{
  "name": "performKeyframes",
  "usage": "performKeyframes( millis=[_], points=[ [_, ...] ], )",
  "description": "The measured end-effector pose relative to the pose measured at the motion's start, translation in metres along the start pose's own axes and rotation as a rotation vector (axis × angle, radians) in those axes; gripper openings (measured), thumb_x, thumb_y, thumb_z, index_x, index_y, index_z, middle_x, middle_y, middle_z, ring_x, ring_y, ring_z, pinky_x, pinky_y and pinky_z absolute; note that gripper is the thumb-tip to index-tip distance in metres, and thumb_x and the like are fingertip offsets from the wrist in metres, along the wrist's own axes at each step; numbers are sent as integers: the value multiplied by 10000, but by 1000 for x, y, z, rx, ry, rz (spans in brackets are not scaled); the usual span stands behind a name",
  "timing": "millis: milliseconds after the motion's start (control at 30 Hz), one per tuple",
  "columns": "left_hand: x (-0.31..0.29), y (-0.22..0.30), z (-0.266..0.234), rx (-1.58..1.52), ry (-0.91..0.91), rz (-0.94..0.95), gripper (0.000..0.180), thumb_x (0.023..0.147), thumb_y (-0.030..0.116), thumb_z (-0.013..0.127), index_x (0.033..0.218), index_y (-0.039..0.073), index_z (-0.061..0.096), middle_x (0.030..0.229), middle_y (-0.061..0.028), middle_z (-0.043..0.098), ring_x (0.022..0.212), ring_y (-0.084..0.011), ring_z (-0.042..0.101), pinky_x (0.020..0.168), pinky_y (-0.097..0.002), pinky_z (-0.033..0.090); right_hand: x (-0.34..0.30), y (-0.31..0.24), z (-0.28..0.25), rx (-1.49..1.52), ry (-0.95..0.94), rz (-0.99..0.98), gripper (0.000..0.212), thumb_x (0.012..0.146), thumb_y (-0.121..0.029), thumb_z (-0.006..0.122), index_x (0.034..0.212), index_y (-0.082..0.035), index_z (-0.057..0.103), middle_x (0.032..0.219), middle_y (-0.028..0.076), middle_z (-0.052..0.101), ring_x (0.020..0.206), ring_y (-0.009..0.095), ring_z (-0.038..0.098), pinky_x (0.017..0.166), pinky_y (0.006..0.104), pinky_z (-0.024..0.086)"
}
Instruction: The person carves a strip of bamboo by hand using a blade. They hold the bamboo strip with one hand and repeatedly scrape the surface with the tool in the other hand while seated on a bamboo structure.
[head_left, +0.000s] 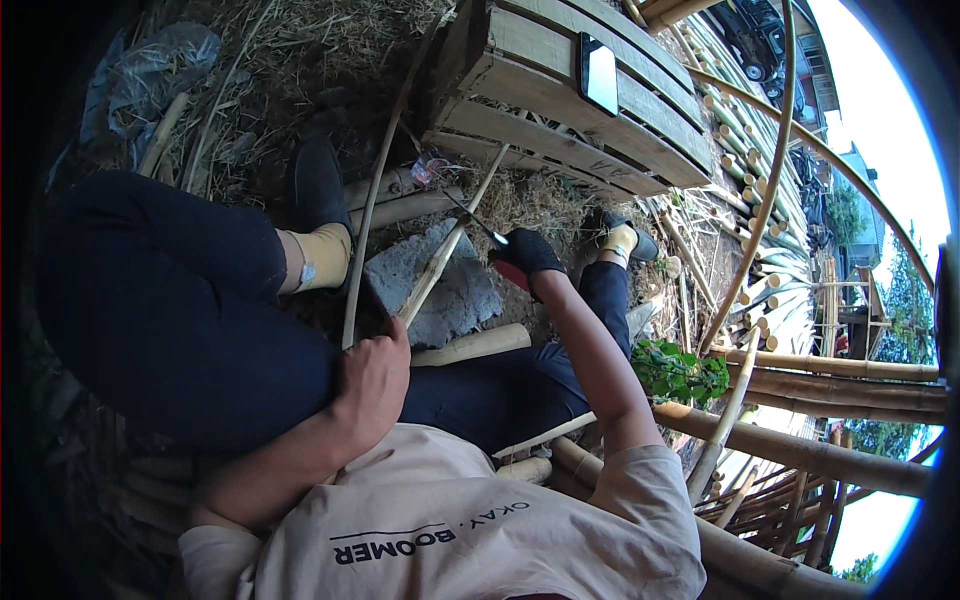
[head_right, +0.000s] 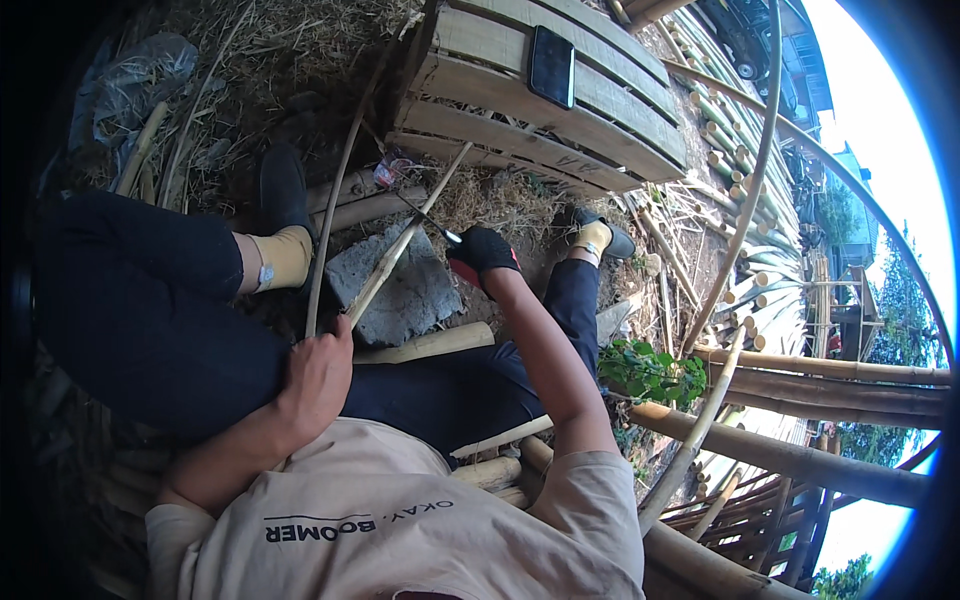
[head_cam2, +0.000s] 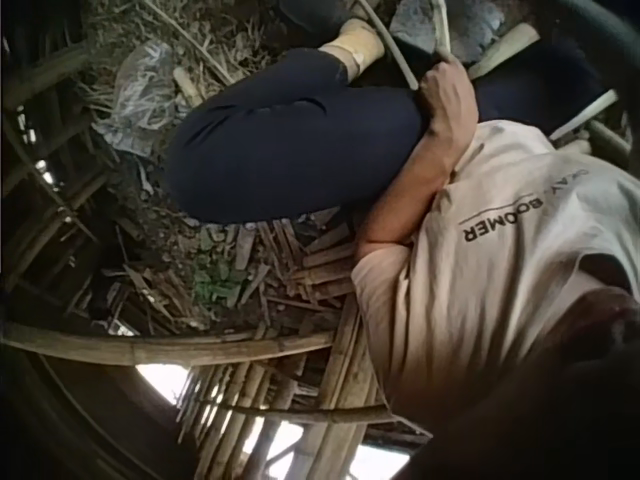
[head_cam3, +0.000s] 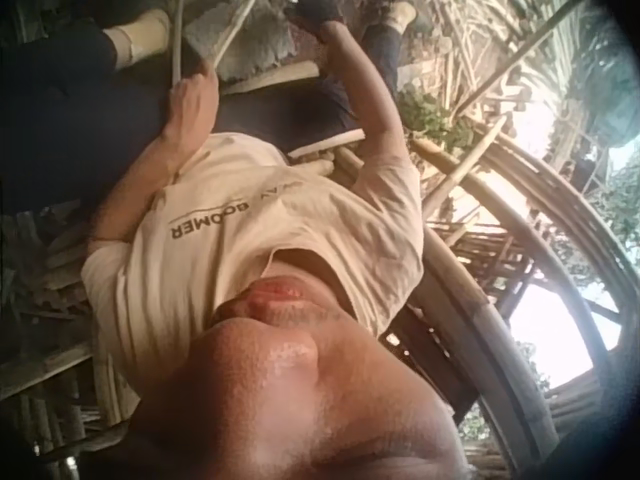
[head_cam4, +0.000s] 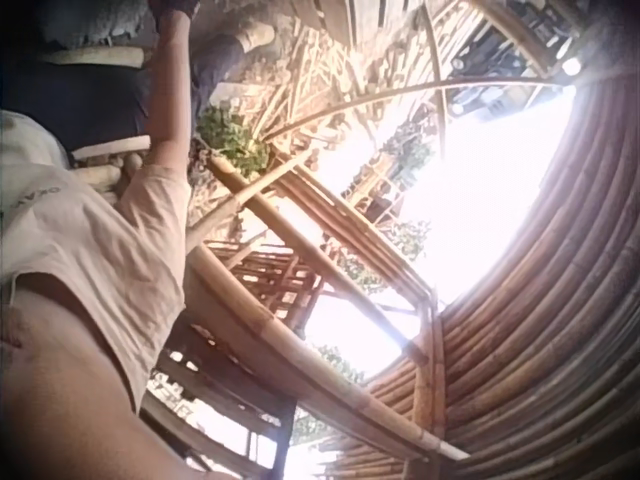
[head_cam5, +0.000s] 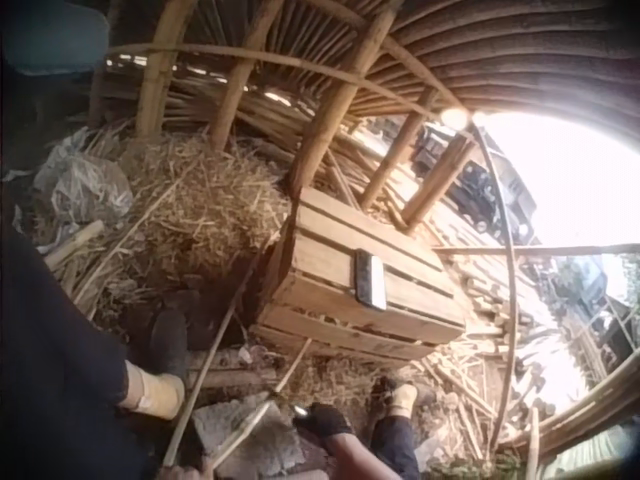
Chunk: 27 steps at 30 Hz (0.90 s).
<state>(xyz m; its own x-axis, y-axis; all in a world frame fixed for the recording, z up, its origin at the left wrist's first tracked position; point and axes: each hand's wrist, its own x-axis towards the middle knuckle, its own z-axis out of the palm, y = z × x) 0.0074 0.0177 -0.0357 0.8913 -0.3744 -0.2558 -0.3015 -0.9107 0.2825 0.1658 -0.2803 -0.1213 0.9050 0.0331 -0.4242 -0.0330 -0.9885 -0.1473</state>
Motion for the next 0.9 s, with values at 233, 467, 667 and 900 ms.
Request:
performKeyframes(
  millis=[233, 467, 667, 900],
  points=[
    [-3, -3, -3, -45, -1, 0, 356, 948, 36, 568, 1285, -76, 586, 736, -164, 715, 705, -308, 745, 626, -386, 607, -13, -15, -22, -17, -84, -57, 369, 830, -397, 717, 974, -62, 772, 952, 245, 725, 911, 424, 707, 842, 481, 559],
    [-4, -5, 3, -21, -2, 9, 383, 944, 40, 569, 1309, -77, 581, 729, -170, 709, 708, -305, 745, 626, -390, 606, -30, -29, -6, 11, -114, -129, 367, 831, -407, 733, 966, -67, 768, 934, 241, 727, 902, 422, 704, 834, 487, 554],
    [1, 1, -1, -49, -18, 8, 385, 946, 37, 566, 1313, -77, 577, 734, -185, 707, 715, -314, 745, 639, -394, 611, 17, 1, -32, -114, 8, 70, 273, 841, -281, 645, 978, -87, 778, 973, 225, 737, 916, 408, 718, 822, 479, 574],
    [-4, -5, -2, -91, -36, -21, 375, 952, 39, 561, 1307, -79, 574, 734, -189, 707, 720, -328, 744, 632, -402, 610, -41, -45, -13, -31, -118, -148, 324, 831, -351, 680, 983, -79, 768, 960, 227, 732, 941, 412, 708, 863, 481, 562]
  ],
)
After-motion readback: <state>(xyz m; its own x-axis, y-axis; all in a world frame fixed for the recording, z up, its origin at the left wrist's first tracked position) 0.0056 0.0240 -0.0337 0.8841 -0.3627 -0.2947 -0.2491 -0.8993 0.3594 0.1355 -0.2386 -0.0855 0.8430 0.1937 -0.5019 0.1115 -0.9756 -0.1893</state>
